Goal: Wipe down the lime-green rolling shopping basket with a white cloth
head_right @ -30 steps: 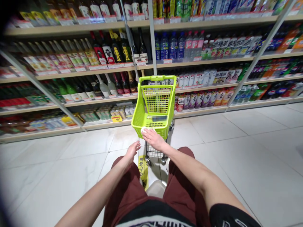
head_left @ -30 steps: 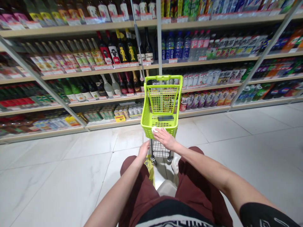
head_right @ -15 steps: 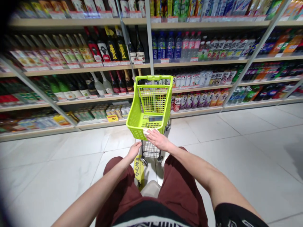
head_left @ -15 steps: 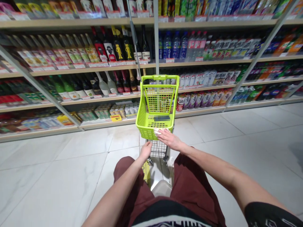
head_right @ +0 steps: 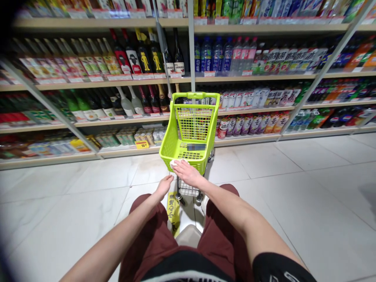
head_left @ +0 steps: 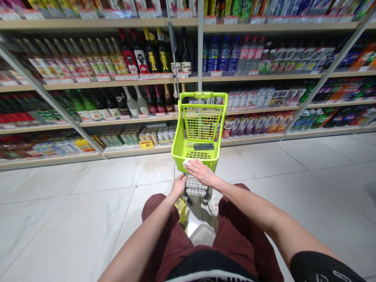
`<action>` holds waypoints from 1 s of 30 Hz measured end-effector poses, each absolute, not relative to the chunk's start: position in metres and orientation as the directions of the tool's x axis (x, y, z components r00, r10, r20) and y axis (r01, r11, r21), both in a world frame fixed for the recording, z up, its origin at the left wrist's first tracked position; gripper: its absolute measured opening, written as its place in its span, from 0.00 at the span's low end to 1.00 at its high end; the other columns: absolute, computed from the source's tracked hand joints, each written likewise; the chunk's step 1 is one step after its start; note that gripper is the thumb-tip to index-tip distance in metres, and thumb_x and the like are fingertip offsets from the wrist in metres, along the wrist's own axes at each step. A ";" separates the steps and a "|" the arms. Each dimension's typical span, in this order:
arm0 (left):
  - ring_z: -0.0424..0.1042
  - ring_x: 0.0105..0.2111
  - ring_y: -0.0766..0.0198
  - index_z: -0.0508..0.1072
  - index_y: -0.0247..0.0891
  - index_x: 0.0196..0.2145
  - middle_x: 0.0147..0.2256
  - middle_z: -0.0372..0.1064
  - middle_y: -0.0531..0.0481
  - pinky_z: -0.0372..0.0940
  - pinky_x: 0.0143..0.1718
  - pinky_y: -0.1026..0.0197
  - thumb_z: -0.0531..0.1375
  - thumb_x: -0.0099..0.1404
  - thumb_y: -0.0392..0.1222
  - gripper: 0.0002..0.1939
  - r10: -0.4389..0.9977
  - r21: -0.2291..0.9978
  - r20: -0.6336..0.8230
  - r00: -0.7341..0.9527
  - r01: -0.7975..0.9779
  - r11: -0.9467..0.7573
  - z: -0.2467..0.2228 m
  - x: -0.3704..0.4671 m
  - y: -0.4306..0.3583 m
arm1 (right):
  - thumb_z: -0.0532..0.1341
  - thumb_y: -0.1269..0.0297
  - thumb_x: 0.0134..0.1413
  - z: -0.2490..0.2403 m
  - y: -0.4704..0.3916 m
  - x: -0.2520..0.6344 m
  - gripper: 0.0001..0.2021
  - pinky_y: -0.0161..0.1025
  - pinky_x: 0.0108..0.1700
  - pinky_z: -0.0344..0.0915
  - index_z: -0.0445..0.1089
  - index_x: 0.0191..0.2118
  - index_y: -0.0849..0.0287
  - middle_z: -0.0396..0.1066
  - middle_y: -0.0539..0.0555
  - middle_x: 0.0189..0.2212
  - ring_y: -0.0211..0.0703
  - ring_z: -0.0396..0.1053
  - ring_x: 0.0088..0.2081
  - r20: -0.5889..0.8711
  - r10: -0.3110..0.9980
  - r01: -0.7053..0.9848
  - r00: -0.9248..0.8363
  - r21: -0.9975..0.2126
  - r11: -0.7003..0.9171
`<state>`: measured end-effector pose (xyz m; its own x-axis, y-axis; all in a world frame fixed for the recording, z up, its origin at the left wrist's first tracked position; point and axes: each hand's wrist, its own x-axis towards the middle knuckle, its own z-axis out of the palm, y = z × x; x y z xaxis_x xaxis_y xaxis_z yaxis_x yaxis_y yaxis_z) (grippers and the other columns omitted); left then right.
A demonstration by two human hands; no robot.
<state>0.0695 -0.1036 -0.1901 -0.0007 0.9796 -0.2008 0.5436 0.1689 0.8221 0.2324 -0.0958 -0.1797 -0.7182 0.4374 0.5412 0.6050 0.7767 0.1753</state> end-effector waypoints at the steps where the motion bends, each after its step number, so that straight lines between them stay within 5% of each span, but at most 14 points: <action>1: 0.63 0.50 0.59 0.68 0.31 0.45 0.49 0.65 0.41 0.56 0.50 0.60 0.50 0.60 0.43 0.19 0.981 0.813 -0.195 -0.001 0.559 0.162 -0.189 0.068 -0.103 | 0.47 0.75 0.59 -0.179 -0.091 0.228 0.16 0.51 0.60 0.48 0.62 0.51 0.64 0.59 0.56 0.54 0.44 0.40 0.61 0.535 0.437 0.602 -0.723 0.178 0.778; 6: 0.63 0.50 0.58 0.65 0.30 0.48 0.50 0.64 0.38 0.57 0.51 0.56 0.49 0.60 0.41 0.20 0.989 0.741 -0.145 0.034 0.666 0.085 -0.182 0.062 -0.107 | 0.49 0.73 0.58 -0.209 -0.087 0.217 0.14 0.47 0.58 0.53 0.64 0.48 0.67 0.62 0.60 0.51 0.44 0.46 0.60 0.440 0.501 0.616 -0.745 0.167 0.769; 9: 0.53 0.56 0.56 0.60 0.34 0.52 0.56 0.55 0.40 0.46 0.57 0.47 0.50 0.58 0.37 0.23 0.996 0.655 -0.067 0.062 0.755 -0.003 -0.175 0.053 -0.106 | 0.49 0.72 0.58 -0.206 -0.089 0.205 0.14 0.48 0.58 0.53 0.64 0.48 0.67 0.62 0.60 0.51 0.45 0.47 0.60 0.436 0.493 0.610 -0.753 0.183 0.771; 15: 0.42 0.60 0.53 0.49 0.31 0.57 0.61 0.41 0.40 0.40 0.56 0.37 0.47 0.57 0.37 0.30 0.988 0.120 0.073 0.134 0.983 -0.142 -0.167 0.029 -0.095 | 0.47 0.73 0.59 -0.177 -0.074 0.177 0.15 0.49 0.61 0.46 0.63 0.50 0.67 0.60 0.59 0.53 0.45 0.42 0.61 0.474 0.448 0.599 -0.758 0.235 0.765; 21: 0.41 0.60 0.54 0.48 0.31 0.58 0.61 0.40 0.42 0.41 0.56 0.39 0.46 0.57 0.35 0.30 0.975 0.043 0.085 0.205 0.977 -0.209 -0.169 0.024 -0.100 | 0.50 0.73 0.57 -0.213 -0.084 0.182 0.13 0.48 0.56 0.56 0.68 0.43 0.69 0.64 0.63 0.49 0.48 0.53 0.56 0.377 0.541 0.642 -0.752 0.233 0.730; 30: 0.42 0.60 0.54 0.47 0.30 0.58 0.61 0.40 0.40 0.41 0.56 0.38 0.44 0.56 0.33 0.30 0.969 0.099 0.192 0.153 0.980 -0.174 -0.142 0.026 -0.084 | 0.50 0.73 0.57 -0.182 -0.072 0.170 0.13 0.49 0.60 0.47 0.66 0.46 0.69 0.62 0.61 0.51 0.48 0.45 0.60 0.457 0.468 0.616 -0.756 0.256 0.745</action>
<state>0.0264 -0.0844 -0.1418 0.1525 0.9695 0.1919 0.9798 -0.1737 0.0989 0.1702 -0.0719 -0.1822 -0.7564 0.4683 0.4568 0.6159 0.7452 0.2559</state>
